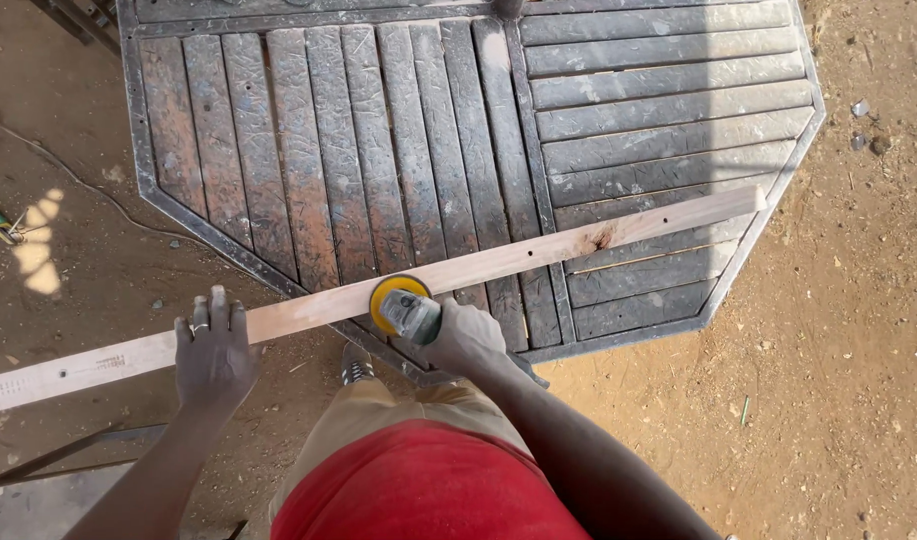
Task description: Sanding a wooden plank using an angle grinder with a sanding disc
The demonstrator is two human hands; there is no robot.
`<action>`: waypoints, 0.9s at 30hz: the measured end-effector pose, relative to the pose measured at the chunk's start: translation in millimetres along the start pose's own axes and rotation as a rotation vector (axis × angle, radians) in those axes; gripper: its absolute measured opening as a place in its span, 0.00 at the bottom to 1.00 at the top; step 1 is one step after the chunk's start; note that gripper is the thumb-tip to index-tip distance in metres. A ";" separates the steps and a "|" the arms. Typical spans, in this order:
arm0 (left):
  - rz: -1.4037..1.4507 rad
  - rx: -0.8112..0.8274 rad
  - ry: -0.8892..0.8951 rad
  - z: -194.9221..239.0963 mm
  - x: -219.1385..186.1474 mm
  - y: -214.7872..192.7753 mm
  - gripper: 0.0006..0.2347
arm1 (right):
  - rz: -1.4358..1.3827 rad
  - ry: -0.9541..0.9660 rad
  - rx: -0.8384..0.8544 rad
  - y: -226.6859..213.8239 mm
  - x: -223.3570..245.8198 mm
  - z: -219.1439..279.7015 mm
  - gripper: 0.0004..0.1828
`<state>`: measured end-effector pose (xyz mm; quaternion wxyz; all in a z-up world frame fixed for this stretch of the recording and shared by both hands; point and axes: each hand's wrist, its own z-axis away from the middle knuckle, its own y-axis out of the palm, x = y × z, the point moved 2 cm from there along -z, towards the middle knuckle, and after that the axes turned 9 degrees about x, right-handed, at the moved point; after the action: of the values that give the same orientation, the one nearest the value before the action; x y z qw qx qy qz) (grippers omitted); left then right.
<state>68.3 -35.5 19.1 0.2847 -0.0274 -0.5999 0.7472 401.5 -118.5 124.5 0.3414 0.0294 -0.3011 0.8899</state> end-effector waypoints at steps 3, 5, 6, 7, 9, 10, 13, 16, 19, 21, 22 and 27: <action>0.152 -0.084 0.043 -5.4 -14.5 36.3 0.34 | -0.127 0.140 -0.084 -36.5 -52.8 1.5 0.35; 0.160 -0.132 0.006 -9.2 -17.5 53.9 0.33 | -0.180 0.216 -0.172 -55.6 -115.1 -15.0 0.35; 0.165 -0.179 -0.021 -12.7 -18.2 62.6 0.32 | -0.241 0.296 -0.259 -65.8 -146.9 -23.5 0.36; 0.166 -0.183 -0.025 -20.0 -15.4 64.3 0.32 | -0.239 0.291 -0.264 -75.9 -166.5 -26.3 0.36; 0.193 -0.019 -0.033 -25.4 -13.2 72.2 0.31 | -0.363 0.416 -0.424 -91.0 -213.5 -22.2 0.34; 0.194 -0.023 -0.036 -26.0 -12.8 67.9 0.31 | -0.362 0.412 -0.428 -93.8 -218.2 -20.2 0.34; 0.187 0.089 -0.031 -28.2 -12.8 59.7 0.30 | -0.371 0.465 -0.471 -97.0 -217.6 -14.8 0.34; 0.202 0.229 -0.056 -28.5 -12.8 51.8 0.29 | -0.254 0.432 -0.382 -80.7 -170.7 -13.6 0.33; 0.203 0.253 -0.060 -25.6 -16.0 37.5 0.29 | -0.217 0.287 -0.226 -52.0 -103.2 -12.2 0.36; 0.215 0.226 -0.061 -25.7 -15.4 36.9 0.27 | -0.049 0.088 -0.041 -30.2 -54.4 -11.4 0.33; 0.216 0.229 -0.070 -25.1 -15.8 37.8 0.27 | -0.043 0.082 -0.037 -24.9 -40.5 -6.9 0.33; 0.301 0.284 -0.127 -24.8 -17.8 29.0 0.28 | 0.040 -0.058 0.013 -13.8 -25.0 -7.8 0.31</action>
<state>81.4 -25.3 -19.6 0.1327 -0.0292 -0.4946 0.8584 430.5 -120.7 118.7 0.3145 0.0513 -0.3057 0.8972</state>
